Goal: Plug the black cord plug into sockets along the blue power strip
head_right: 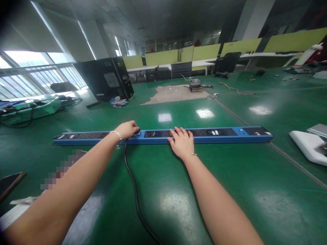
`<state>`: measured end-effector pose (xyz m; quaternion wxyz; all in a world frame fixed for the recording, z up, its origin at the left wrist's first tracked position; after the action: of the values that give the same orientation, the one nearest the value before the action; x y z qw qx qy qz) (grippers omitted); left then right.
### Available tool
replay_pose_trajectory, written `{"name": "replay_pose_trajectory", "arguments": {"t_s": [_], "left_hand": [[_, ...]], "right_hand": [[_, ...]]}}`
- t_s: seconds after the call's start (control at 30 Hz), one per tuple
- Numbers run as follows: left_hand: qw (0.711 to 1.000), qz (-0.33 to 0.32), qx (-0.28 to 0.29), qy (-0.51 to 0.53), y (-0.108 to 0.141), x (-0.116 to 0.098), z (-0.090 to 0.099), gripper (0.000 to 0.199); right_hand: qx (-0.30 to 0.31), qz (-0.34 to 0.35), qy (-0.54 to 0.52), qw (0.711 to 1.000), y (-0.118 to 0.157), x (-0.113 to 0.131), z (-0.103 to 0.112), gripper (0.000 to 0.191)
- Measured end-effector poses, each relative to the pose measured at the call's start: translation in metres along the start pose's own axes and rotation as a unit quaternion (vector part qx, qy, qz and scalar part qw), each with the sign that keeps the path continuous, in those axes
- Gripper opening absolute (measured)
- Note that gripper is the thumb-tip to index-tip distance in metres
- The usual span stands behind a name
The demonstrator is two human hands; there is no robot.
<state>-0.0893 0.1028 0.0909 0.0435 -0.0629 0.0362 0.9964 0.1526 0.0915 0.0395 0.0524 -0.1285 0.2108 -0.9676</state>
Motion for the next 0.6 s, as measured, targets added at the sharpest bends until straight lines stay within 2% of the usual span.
{"name": "replay_pose_trajectory", "arguments": {"t_s": [0.3, 0.6], "left_hand": [[0.999, -0.016, 0.001, -0.035, -0.009, -0.010, -0.005, 0.030], [0.998, 0.014, -0.015, -0.064, 0.001, -0.032, -0.015, 0.034]], "right_hand": [[-0.003, 0.001, -0.005, 1.000, 0.000, 0.001, 0.001, 0.042], [0.000, -0.002, 0.006, 1.000, 0.000, 0.000, -0.001, 0.041]]}}
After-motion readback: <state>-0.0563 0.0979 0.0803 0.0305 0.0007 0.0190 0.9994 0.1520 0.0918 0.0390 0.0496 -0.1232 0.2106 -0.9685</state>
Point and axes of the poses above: each hand's wrist, its own y-axis away from the middle knuckle, its own z-axis out of the back of the hand, x = y × z, the point moved 9 cm from there along -y, towards the middle knuckle, and after that the axes turned 13 degrees about -z, right-handed, at the moved point
